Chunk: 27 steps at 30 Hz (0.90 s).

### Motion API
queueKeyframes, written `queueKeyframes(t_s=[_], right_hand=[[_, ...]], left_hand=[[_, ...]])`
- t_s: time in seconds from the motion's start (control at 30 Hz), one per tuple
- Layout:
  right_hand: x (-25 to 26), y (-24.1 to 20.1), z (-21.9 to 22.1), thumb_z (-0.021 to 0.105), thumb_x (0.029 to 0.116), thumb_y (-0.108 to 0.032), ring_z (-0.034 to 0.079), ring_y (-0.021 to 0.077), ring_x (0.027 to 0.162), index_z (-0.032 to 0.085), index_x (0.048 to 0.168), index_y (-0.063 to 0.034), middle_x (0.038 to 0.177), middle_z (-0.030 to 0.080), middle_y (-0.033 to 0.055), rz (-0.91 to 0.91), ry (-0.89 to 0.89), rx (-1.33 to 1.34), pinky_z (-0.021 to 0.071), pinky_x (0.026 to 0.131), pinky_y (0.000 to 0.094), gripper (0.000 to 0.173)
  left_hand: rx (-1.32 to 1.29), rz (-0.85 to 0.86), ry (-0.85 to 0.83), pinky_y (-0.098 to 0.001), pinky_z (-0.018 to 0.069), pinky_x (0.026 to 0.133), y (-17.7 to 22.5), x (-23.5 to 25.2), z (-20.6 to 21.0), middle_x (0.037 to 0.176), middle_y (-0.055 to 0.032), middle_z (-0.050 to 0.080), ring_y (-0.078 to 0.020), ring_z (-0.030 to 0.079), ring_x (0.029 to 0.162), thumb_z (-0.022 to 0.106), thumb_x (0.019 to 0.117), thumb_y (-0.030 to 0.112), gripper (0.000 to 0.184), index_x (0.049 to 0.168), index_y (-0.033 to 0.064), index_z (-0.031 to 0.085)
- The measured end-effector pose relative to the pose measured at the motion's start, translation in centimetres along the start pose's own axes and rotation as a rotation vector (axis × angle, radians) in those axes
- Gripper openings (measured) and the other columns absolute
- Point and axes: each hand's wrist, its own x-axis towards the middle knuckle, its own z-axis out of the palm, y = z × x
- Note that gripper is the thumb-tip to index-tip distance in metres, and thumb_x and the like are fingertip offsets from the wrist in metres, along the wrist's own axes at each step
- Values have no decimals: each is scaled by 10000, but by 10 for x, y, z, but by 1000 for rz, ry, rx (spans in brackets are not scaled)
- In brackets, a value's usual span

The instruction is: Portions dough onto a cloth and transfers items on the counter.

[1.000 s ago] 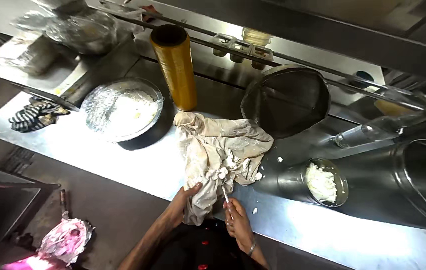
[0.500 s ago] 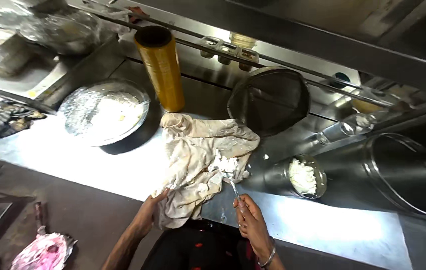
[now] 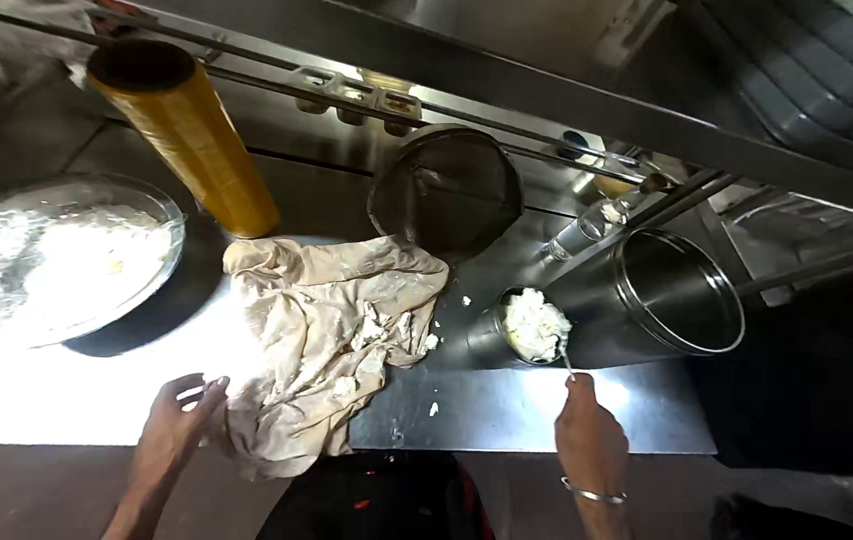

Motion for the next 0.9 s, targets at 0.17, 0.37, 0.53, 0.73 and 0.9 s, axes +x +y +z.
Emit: queueKeyframes(t_s=[0.17,0.37,0.53,0.73,0.9], right_hand=[[-9,2,-12,373,1081,-191,657,434,610,589,1162,10,684,622,218,-50,227,175,496,522,589,306],[-26,-12,5,363,1087,-127,656,390,662,584,1175,103,837,643,265,-189,183,362,529,584,542,330],[-45,-52,18,384,1051,-140,522,148,540,631,1143,58,723,588,80,-437,-186,712,470,508,375,330],[-77,-144,72,408,1081,-318,720,330,721,703,1168,-123,797,721,113,-623,-438,386,571,638,557,364],[-91,-191,102,413,1066,-244,734,348,788,667,1234,-138,833,731,135,-601,-480,183,577,698,529,323]], left_hand=[[72,42,-196,-617,494,973,16,39,8,1277,-245,635,-399,639,1136,615,1026,376,538,1397,-4,528],[268,75,-312,-666,497,854,68,44,32,1037,-258,683,-439,660,971,689,983,350,424,1181,-23,646],[-102,219,-201,-544,522,847,39,86,26,1002,-235,648,-330,635,915,612,1025,211,296,1115,-71,625],[-16,223,-111,-570,532,834,28,102,11,1035,-222,661,-348,661,902,616,1027,229,291,1171,-24,630],[-160,209,-157,-513,514,860,51,73,7,1086,-196,646,-291,635,965,546,1062,215,254,1170,-9,600]])
